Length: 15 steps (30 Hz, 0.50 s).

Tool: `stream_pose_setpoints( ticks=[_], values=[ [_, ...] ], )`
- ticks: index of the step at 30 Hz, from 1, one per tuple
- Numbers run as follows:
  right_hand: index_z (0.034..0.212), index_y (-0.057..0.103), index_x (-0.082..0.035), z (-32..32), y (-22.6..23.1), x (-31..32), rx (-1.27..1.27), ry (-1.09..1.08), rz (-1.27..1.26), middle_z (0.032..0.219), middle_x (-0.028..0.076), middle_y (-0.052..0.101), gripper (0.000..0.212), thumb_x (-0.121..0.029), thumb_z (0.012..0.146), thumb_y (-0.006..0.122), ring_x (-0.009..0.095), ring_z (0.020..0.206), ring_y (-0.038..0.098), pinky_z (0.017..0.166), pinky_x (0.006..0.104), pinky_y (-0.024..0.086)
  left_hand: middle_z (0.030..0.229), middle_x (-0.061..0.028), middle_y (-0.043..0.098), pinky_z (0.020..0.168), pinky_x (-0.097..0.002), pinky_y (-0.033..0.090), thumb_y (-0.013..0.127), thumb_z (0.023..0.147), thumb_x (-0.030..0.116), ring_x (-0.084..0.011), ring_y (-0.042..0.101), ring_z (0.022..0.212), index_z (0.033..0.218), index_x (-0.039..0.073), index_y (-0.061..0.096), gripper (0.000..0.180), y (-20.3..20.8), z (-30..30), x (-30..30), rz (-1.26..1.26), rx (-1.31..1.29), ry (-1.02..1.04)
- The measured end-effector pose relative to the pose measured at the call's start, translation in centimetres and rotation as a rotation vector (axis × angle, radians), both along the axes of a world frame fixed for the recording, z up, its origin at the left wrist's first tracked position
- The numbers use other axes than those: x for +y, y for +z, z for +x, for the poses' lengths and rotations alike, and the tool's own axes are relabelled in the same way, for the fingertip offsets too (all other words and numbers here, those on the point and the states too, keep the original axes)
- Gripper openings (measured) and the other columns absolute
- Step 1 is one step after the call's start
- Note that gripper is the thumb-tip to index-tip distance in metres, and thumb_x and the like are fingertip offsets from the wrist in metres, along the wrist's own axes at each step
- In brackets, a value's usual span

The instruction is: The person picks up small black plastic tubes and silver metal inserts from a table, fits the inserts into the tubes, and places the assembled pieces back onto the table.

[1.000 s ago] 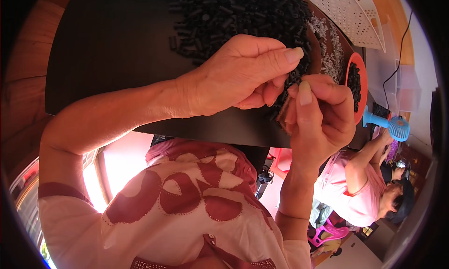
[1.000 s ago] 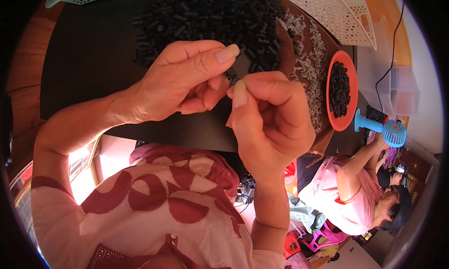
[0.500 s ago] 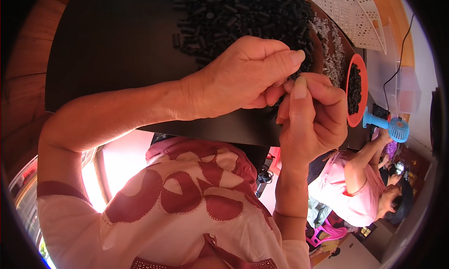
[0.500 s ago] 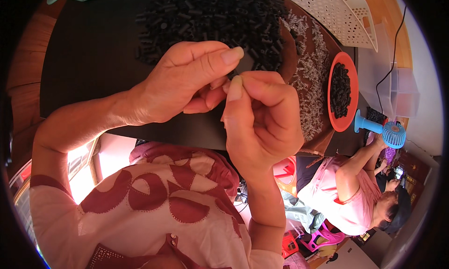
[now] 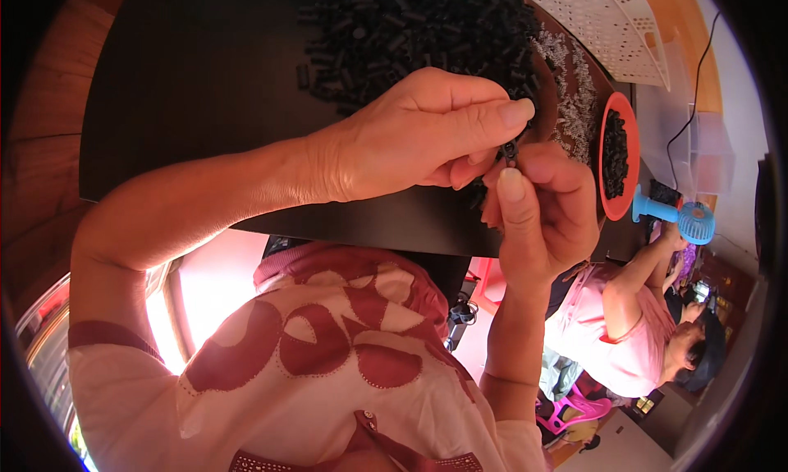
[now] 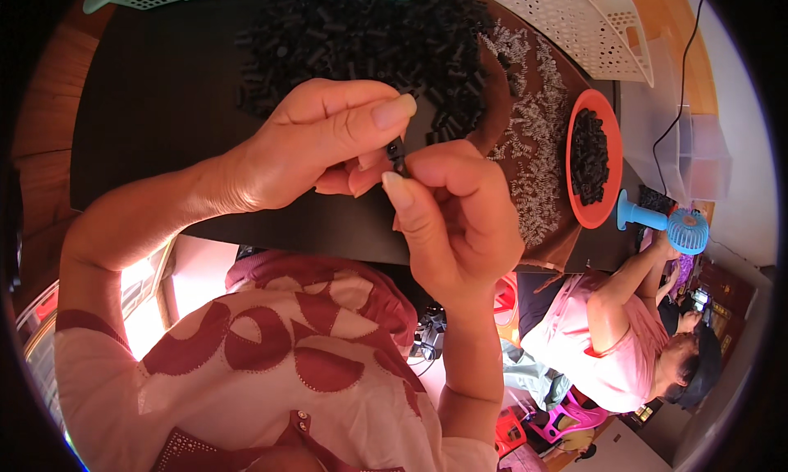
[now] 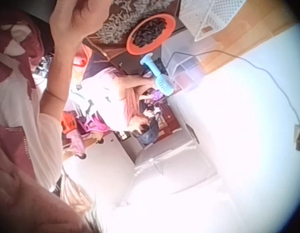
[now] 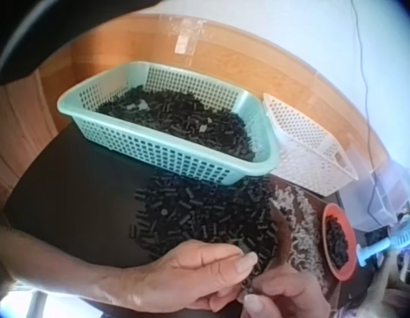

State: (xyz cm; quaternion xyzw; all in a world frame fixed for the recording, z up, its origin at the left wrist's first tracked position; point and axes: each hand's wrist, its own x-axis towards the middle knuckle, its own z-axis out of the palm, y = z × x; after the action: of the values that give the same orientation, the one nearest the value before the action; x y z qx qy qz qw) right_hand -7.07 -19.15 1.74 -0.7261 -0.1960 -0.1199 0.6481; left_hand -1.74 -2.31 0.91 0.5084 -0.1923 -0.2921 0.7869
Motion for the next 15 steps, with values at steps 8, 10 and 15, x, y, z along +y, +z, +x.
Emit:
stream_pose_setpoints(
  ticks=[8,10,15],
  values=[
    [0.109,0.058,0.006,0.5,0.1,-0.9,0.017,0.02,-0.107,0.078,0.004,0.052,0.035,0.0,0.078,0.071,0.008,0.062,0.045,0.054,0.021,0.036,0.062,0.0014,0.052,0.042,-0.017,0.03,0.051,0.098,0.038,-0.0022,0.045,0.053,0.083,0.006,0.059,0.036,-0.2,0.0,-0.3,0.002,0.041,-0.075],
    [0.106,0.06,0.006,1.0,0.3,-0.9,-0.041,0.013,-0.168,0.076,0.003,0.052,0.033,-0.001,0.076,0.072,0.008,0.061,0.044,0.053,0.0216,0.035,0.062,0.0012,0.052,0.04,-0.0168,0.03,0.052,0.097,0.038,-0.0021,0.046,0.052,0.082,0.006,0.06,0.037,0.0,0.1,-0.2,-0.002,0.076,-0.083],
    [0.098,0.061,0.003,1.4,0.0,-0.9,-0.142,-0.011,-0.219,0.065,0.0,0.049,0.029,-0.003,0.073,0.074,0.008,0.055,0.04,0.048,0.0219,0.031,0.06,-0.0007,0.056,0.035,-0.0181,0.028,0.056,0.095,0.039,-0.0045,0.049,0.047,0.08,0.004,0.061,0.038,0.2,0.2,-0.5,0.01,0.232,-0.153]
  ],
)
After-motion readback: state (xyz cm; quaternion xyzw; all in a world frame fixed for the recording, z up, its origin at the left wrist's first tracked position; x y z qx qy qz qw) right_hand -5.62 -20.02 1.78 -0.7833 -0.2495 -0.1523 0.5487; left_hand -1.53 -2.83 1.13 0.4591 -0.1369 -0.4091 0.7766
